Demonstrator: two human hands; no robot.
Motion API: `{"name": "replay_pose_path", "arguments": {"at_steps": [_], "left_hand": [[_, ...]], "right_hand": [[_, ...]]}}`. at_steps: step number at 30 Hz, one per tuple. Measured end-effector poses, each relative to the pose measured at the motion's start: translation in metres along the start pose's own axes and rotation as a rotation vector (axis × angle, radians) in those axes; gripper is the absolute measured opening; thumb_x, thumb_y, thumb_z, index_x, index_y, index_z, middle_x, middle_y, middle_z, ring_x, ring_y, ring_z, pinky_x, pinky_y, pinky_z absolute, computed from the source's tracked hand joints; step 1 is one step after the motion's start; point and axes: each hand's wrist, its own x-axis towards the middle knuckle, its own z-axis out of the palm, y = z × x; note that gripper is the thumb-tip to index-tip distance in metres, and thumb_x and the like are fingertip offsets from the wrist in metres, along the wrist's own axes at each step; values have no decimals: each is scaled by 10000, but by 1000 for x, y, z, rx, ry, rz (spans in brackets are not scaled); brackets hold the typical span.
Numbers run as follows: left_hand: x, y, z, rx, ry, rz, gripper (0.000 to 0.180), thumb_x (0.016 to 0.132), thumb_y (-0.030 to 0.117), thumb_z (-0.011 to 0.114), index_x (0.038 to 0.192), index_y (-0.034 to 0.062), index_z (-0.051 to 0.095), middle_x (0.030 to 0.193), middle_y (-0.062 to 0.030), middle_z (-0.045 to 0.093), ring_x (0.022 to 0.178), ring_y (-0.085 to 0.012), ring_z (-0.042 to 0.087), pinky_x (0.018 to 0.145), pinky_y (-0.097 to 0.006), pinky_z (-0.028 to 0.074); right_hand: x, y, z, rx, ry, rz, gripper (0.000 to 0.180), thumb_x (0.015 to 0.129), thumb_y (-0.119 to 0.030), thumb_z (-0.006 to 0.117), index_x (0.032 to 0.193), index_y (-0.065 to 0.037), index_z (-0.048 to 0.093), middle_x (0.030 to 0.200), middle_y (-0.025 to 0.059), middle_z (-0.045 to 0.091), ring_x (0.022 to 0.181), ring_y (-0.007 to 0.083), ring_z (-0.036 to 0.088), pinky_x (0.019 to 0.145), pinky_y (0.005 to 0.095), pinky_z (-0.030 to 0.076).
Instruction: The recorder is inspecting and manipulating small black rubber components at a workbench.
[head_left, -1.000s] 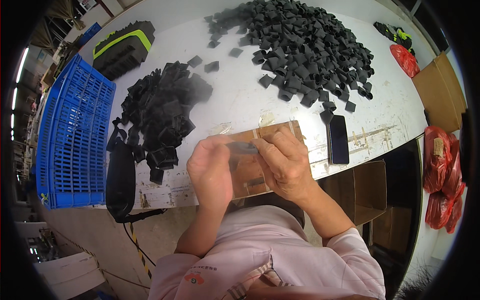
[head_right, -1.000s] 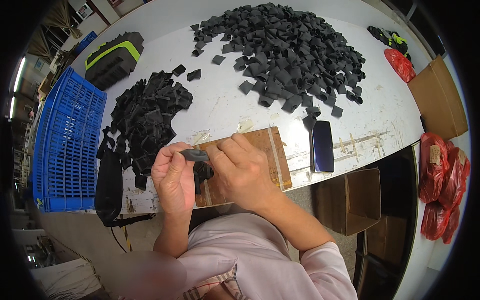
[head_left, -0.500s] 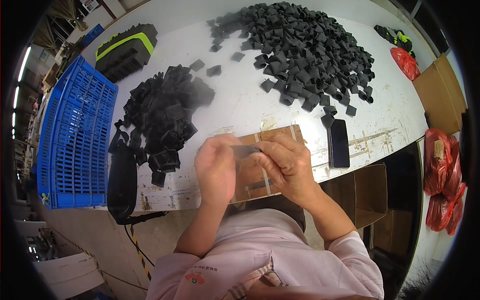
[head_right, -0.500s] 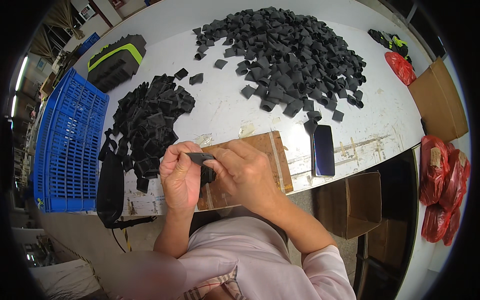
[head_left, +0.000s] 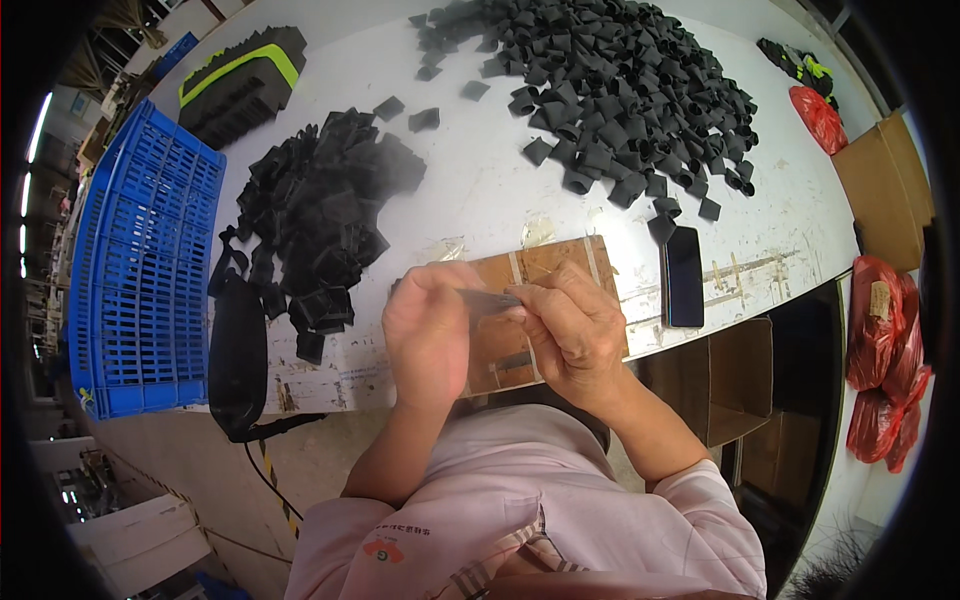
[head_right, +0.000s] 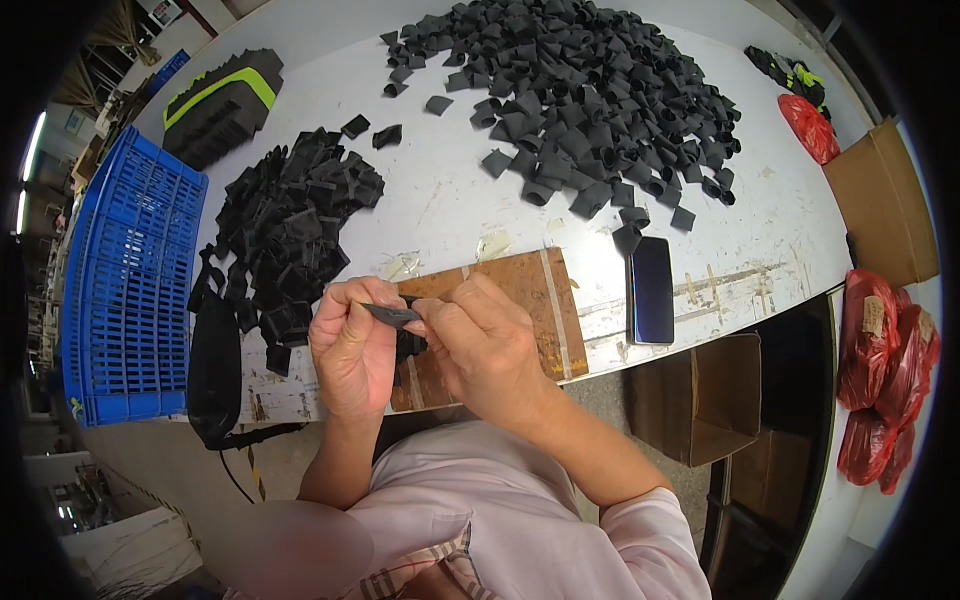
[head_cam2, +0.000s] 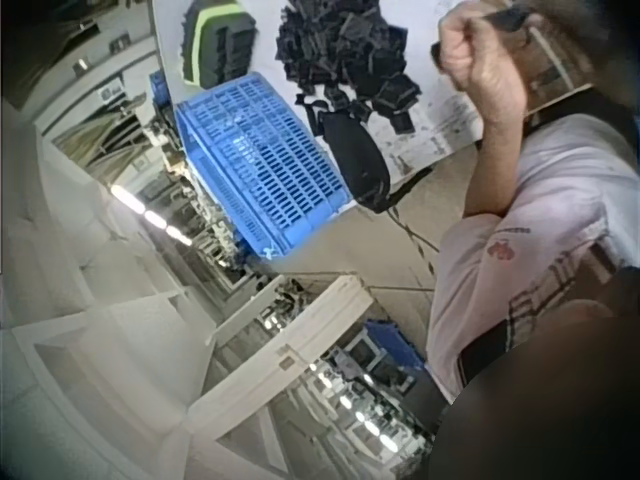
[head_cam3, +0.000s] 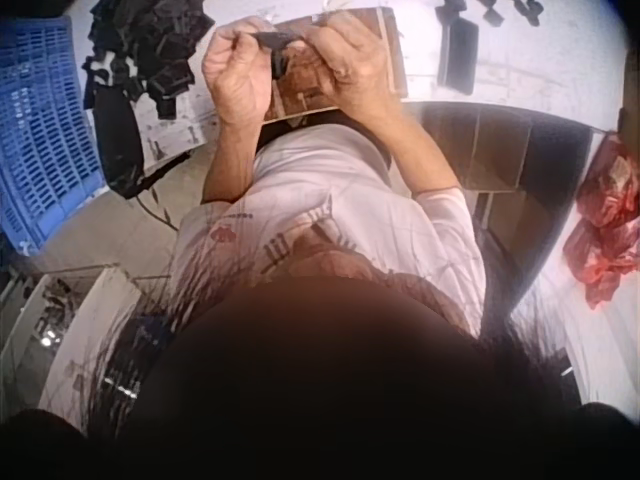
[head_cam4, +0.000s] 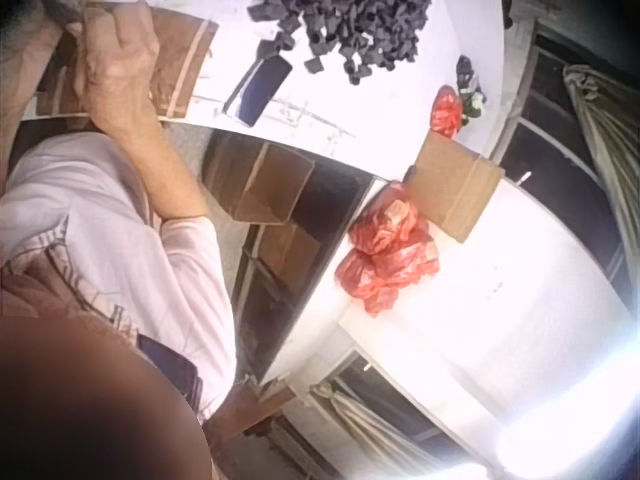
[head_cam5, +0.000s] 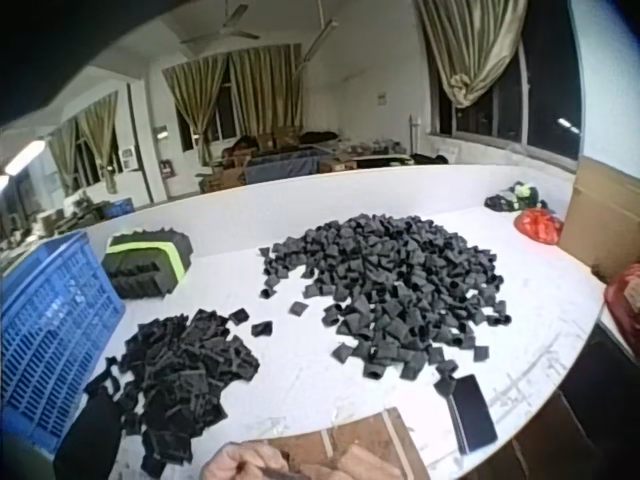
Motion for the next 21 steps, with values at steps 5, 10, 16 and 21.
{"name": "replay_pose_path", "arguments": {"at_steps": [5, 10, 16, 21], "left_hand": [[-1, 1, -2, 182, -13, 67, 29, 825, 6, 496, 828, -7, 522, 836, -79, 557, 779, -143, 501, 731, -259, 392], [15, -3, -43, 1053, 137, 8, 121, 791, 47, 543, 900, 2, 572, 893, -100, 585, 798, -189, 561, 731, -299, 440], [26, -34, -89, 1722, -139, 31, 228, 727, 66, 630, 936, -8, 577, 969, -154, 550, 923, -280, 490, 786, -341, 405], [24, -32, -95, 1688, -179, -22, 142, 712, 51, 623, 839, 3, 581, 888, -133, 537, 897, -302, 480, 784, -359, 393]], "right_hand": [[-7, 7, 10, -27, 95, -59, 78, 714, -5, 635, 775, 17, 590, 611, 87, 483, 520, 199, 459, 447, 280, 361], [8, 14, -11, 614, -100, 411, 130, 765, -115, 609, 787, 7, 569, 628, 65, 524, 525, 130, 447, 460, 252, 362], [-13, 40, -11, 494, 26, 805, 375, 862, -338, 517, 949, 19, 593, 652, 21, 538, 589, 64, 487, 506, 196, 382], [-74, 21, 8, 543, -143, 870, 296, 871, -254, 521, 784, 18, 602, 579, 24, 524, 544, 82, 480, 485, 226, 377]]}}
